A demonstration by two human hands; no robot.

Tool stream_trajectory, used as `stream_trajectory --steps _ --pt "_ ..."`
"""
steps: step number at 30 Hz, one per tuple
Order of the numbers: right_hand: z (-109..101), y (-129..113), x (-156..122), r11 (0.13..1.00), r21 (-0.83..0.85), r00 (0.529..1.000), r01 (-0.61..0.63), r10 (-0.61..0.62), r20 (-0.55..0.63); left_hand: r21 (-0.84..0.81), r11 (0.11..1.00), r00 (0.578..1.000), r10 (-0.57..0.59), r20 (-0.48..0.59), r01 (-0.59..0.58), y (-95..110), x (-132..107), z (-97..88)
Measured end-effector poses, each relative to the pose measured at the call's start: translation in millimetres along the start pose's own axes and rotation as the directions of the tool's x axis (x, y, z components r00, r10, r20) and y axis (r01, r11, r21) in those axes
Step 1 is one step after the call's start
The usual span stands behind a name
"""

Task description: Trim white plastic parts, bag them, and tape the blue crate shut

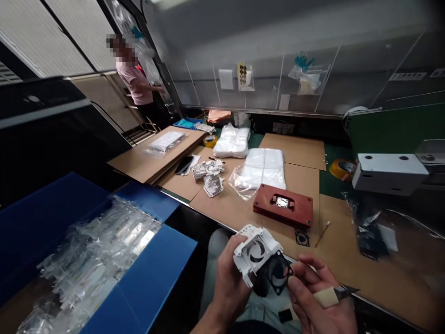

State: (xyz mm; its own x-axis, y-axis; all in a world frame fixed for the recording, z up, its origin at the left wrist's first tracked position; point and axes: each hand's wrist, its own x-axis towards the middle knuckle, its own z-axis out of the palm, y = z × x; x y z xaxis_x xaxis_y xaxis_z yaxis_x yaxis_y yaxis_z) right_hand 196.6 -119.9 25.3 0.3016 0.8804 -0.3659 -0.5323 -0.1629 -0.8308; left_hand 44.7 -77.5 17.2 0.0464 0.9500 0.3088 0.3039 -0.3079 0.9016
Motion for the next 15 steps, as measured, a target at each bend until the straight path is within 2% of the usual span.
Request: stream_trajectory --steps 4,8,15 --pt "-2.3 2.3 -3.2 0.999 0.031 0.998 0.019 -0.021 0.059 0.018 0.999 0.998 0.049 0.045 -0.05 -4.0 -4.3 5.5" --pt "-9.4 11.0 1.2 0.999 0.034 0.99 -0.005 0.0 0.143 0.062 0.992 0.993 0.11 0.044 -0.113 -7.0 -8.1 9.1" --pt "-4.3 11.2 2.9 0.999 0.009 0.992 0.039 -0.039 0.117 0.093 0.98 0.983 0.17 0.07 -0.176 -13.0 -10.2 9.7"
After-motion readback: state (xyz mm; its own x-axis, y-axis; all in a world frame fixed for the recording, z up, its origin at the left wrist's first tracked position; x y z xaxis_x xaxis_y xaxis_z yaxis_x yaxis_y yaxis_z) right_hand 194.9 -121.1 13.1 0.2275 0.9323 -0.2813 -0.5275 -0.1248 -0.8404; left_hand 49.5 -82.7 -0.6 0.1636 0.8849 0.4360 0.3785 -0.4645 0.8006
